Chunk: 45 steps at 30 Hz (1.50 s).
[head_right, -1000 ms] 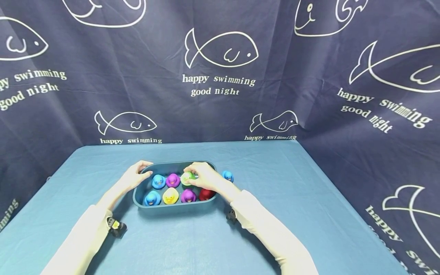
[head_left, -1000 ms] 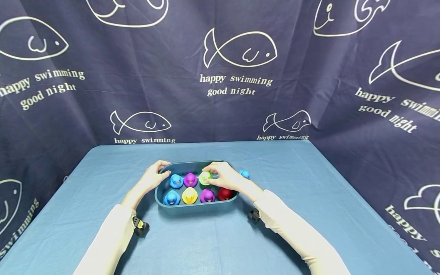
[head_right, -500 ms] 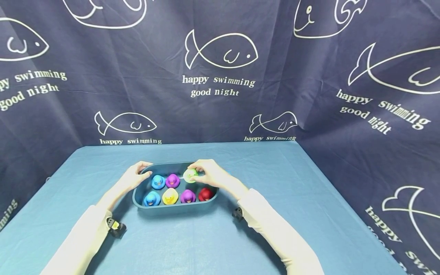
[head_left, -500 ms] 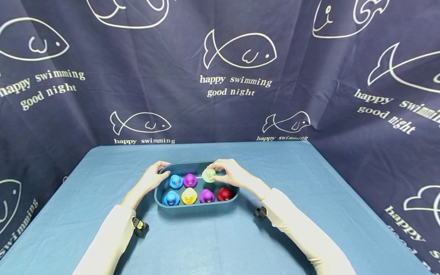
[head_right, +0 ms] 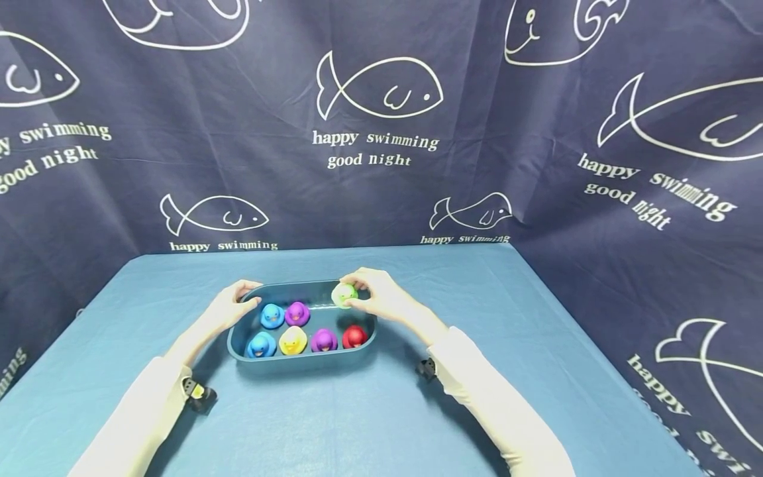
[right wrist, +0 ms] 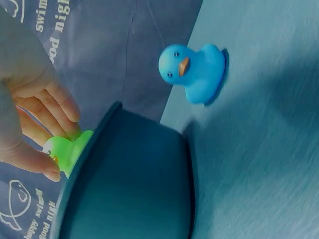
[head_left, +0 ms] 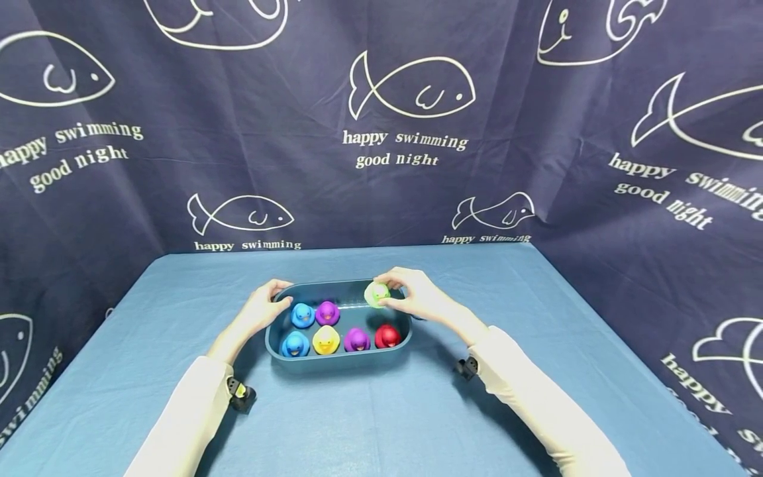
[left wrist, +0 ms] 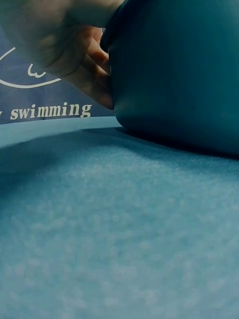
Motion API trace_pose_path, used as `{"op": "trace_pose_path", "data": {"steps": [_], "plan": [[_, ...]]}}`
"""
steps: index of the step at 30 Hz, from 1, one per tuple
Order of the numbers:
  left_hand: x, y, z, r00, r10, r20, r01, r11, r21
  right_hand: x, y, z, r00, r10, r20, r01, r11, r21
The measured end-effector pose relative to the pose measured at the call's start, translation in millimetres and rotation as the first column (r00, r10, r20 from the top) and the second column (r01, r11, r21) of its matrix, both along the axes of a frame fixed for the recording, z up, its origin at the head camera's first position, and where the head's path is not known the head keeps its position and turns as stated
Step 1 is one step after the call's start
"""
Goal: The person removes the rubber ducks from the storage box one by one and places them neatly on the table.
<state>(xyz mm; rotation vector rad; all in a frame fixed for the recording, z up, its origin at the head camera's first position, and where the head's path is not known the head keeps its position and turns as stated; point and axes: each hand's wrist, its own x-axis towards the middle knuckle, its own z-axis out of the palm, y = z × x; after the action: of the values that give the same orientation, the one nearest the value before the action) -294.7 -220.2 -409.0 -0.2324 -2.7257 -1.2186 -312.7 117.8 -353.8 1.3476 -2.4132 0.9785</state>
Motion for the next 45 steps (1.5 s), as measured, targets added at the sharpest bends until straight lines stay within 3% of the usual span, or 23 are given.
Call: {"op": "trace_pose_path", "data": {"steps": [11,30,45], "plan": [[-1.4,1.2,-0.4,1.000,-0.001,-0.027,0.001,1.000,-0.025,-2.2,26,5.7,0.997,-0.074,-0.029,0.074,0.997,0.016],[1.6,-0.2,-3.0,1.000,-0.002,-0.012,0.002,1.000,-0.030,-6.0,64,-4.3,0.986,-0.134,-0.102,0.136,0.991,0.010],[2.5,0.1,2.4,1.000,0.008,0.004,-0.008,1.000,-0.024,-13.5,95,-18.8,0.977,-0.201,-0.069,0.201,0.980,-0.015]]}}
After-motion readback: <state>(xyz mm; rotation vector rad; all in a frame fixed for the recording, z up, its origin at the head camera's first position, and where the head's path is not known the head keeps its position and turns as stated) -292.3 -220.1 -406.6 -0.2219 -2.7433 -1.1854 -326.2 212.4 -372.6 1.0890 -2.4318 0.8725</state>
